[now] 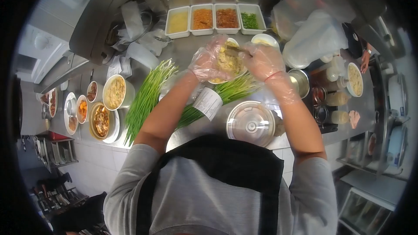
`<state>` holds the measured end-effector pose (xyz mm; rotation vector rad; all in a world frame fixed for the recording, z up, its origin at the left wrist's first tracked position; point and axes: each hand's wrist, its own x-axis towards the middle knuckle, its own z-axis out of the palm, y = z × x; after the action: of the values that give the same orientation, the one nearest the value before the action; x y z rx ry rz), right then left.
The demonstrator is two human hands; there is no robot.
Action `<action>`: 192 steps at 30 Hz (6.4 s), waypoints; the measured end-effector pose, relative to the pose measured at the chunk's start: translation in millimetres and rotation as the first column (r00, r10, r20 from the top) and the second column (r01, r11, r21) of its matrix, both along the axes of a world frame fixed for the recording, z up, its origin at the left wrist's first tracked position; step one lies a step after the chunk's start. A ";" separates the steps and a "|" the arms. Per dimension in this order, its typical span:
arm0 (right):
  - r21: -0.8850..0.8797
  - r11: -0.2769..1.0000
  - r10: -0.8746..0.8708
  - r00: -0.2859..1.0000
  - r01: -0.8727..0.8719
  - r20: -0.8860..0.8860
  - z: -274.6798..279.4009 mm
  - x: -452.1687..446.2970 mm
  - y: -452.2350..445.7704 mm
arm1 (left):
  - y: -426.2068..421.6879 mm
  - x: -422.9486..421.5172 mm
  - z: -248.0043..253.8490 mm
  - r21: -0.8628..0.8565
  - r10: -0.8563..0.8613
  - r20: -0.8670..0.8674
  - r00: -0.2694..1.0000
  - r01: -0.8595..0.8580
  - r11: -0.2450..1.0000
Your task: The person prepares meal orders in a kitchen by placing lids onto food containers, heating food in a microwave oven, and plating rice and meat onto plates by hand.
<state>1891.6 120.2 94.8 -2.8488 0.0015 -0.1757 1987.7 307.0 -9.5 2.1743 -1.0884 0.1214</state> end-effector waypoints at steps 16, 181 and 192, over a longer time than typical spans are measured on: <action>0.067 0.995 0.071 0.997 -0.068 -0.041 -19.0 -26.6 -35.2 | 12.1 5.5 15.7 0.148 -0.162 -0.023 0.987 0.164 0.975; 0.937 0.254 0.615 0.707 0.241 -0.349 107.5 -95.9 210.3 | 467.4 -242.6 279.5 -0.822 0.824 0.440 -0.357 -0.529 0.210; 0.916 0.202 0.368 0.840 0.346 -0.399 56.2 -123.4 223.6 | 386.8 81.6 366.2 0.272 0.447 0.643 0.622 -0.731 0.626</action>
<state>1768.2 343.7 151.0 -1.4104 0.1585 0.5222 2069.3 693.8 356.8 3.0683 -0.5836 0.8860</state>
